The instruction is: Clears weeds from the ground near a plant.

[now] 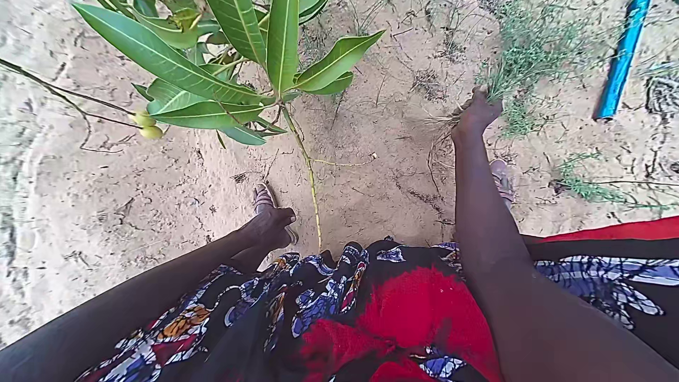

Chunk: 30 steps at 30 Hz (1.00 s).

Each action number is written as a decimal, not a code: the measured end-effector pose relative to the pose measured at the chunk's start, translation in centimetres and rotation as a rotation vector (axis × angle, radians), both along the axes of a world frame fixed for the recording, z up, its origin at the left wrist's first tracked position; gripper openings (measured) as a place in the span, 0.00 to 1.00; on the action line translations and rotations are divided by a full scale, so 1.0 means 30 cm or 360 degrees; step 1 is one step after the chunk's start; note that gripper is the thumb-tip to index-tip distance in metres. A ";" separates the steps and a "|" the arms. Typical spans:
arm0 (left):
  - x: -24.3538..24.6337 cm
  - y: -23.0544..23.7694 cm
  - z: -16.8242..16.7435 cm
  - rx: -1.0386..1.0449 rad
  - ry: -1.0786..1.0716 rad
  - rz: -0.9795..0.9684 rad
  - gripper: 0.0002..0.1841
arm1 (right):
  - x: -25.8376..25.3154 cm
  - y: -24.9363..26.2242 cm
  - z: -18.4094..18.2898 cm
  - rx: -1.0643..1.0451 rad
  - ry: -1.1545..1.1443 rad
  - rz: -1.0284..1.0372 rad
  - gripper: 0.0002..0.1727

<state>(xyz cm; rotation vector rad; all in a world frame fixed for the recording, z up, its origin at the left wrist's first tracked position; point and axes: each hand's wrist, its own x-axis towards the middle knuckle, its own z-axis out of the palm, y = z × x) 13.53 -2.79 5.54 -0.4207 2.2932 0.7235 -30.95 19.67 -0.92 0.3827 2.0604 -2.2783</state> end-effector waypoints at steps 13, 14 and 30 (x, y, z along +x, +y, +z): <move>-0.042 0.017 0.001 -0.0109 -0.0159 -0.0261 0.20 | -0.019 0.205 -0.126 0.0826 -0.0144 0.0459 0.27; -0.046 0.019 0.003 -0.0117 -0.0167 -0.0283 0.20 | -0.022 0.187 -0.138 0.0855 -0.0101 0.0511 0.23; -0.011 -0.005 -0.006 -0.0165 -0.0269 -0.0382 0.19 | 0.046 0.021 -0.136 0.1383 -0.0009 0.0937 0.20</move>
